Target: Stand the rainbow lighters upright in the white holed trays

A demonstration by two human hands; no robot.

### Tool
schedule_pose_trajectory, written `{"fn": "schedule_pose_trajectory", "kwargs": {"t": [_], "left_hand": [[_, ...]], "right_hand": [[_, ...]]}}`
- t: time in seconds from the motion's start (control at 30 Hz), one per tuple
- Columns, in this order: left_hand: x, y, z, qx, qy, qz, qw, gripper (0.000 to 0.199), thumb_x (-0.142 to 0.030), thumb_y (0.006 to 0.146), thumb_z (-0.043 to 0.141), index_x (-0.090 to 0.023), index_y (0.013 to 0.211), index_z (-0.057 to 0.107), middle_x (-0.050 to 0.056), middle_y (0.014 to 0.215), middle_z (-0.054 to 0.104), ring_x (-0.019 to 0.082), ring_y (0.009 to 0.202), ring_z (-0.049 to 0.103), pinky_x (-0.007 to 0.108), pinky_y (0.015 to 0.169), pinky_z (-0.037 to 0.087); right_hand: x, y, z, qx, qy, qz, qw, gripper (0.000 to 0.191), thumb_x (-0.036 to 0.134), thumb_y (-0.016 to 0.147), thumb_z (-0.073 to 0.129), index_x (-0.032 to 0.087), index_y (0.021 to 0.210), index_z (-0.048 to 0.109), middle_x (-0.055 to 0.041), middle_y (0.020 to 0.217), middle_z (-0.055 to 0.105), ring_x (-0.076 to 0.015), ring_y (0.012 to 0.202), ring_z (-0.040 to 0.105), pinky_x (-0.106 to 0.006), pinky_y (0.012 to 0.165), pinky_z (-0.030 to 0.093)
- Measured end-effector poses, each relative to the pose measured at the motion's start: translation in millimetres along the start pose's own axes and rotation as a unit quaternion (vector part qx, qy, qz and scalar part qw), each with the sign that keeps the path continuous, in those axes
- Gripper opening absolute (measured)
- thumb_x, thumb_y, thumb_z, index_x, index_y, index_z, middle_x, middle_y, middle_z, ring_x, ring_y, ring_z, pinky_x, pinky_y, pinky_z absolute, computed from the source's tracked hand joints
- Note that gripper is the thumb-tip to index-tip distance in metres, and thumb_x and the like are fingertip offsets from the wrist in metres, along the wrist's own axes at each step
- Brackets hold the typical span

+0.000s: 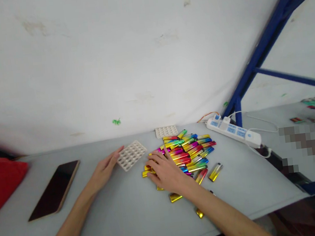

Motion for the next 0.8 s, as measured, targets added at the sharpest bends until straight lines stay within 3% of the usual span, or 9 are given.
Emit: {"fn": "schedule_pose_trajectory", "kwargs": {"t": [0.07,0.17,0.23,0.33,0.4,0.53,0.67,0.8], "left_hand": [[2.2,5.0,2.7,-0.056,0.096,0.023,0.993,0.089,-0.085,0.094,0.047,-0.016,0.147,0.068,0.017,0.153,0.069,0.040,0.146,0.062,0.056,0.129,0.045],[-5.1,0.8,6.6,-0.143,0.156,0.088,0.973,0.069,-0.070,0.102,0.048,-0.020,0.147,0.066,0.016,0.148,0.069,0.036,0.141,0.065,0.056,0.127,0.047],[-12.0,-7.2,11.6,-0.152,0.164,0.140,0.965,0.057,-0.063,0.106,0.050,-0.024,0.143,0.069,0.014,0.143,0.069,0.034,0.135,0.066,0.055,0.123,0.051],[-16.2,-12.9,24.7,-0.060,0.166,0.217,0.960,0.052,-0.066,0.103,0.058,-0.030,0.136,0.075,0.011,0.136,0.073,0.033,0.130,0.067,0.054,0.118,0.056],[-13.3,-3.3,29.8,-0.015,0.172,0.227,0.959,0.052,-0.066,0.104,0.056,-0.031,0.137,0.076,0.011,0.140,0.073,0.033,0.134,0.066,0.056,0.121,0.054],[-12.7,51.4,34.4,0.016,0.189,0.221,0.957,0.061,-0.067,0.106,0.044,-0.026,0.137,0.076,0.015,0.144,0.071,0.037,0.141,0.060,0.062,0.126,0.046],[-23.4,108.0,43.3,0.043,0.210,0.226,0.950,0.052,-0.056,0.104,0.048,-0.024,0.127,0.081,0.016,0.141,0.068,0.036,0.135,0.059,0.064,0.125,0.045],[-28.0,121.6,51.8,0.077,0.210,0.223,0.949,0.045,-0.046,0.100,0.054,-0.022,0.128,0.081,0.016,0.139,0.065,0.034,0.129,0.062,0.059,0.123,0.048]], "right_hand": [[-0.3,0.0,0.5,0.000,-0.001,0.001,1.000,0.020,0.033,0.109,0.065,0.021,0.126,0.066,-0.0121,0.141,0.070,-0.0295,0.146,0.053,-0.063,0.133,0.025],[-1.3,0.1,0.9,-0.004,-0.006,0.004,1.000,0.018,0.034,0.110,0.065,0.021,0.123,0.067,-0.0121,0.141,0.070,-0.0290,0.144,0.054,-0.064,0.132,0.027],[-1.7,0.2,1.2,-0.005,-0.011,0.002,1.000,0.018,0.034,0.110,0.064,0.021,0.122,0.067,-0.0114,0.140,0.070,-0.0285,0.144,0.054,-0.063,0.132,0.028],[-1.7,0.8,1.2,-0.003,-0.019,-0.002,1.000,0.019,0.035,0.110,0.063,0.021,0.121,0.068,-0.0106,0.140,0.070,-0.0281,0.147,0.052,-0.059,0.132,0.031],[-1.6,1.5,1.0,-0.002,-0.025,-0.002,1.000,0.020,0.036,0.111,0.062,0.020,0.122,0.068,-0.0106,0.140,0.070,-0.0276,0.147,0.052,-0.058,0.132,0.032],[-1.7,2.0,1.3,-0.003,-0.036,-0.001,0.999,0.022,0.039,0.112,0.060,0.020,0.121,0.068,-0.0107,0.140,0.069,-0.0270,0.144,0.053,-0.059,0.133,0.030],[-0.8,1.6,1.8,-0.008,-0.041,0.000,0.999,0.022,0.039,0.112,0.061,0.020,0.121,0.069,-0.0107,0.138,0.069,-0.0275,0.141,0.056,-0.059,0.132,0.030],[0.5,9.8,-4.5,-0.041,-0.050,-0.016,0.998,0.027,0.042,0.114,0.057,0.020,0.121,0.070,-0.0095,0.134,0.072,-0.0265,0.131,0.062,-0.056,0.130,0.035]]}}
Point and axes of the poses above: each hand's wrist, its own y-axis towards the middle knuckle, its own z-axis out of the palm, x = y × z, the point moved 4 cm from there along y, towards the middle knuckle
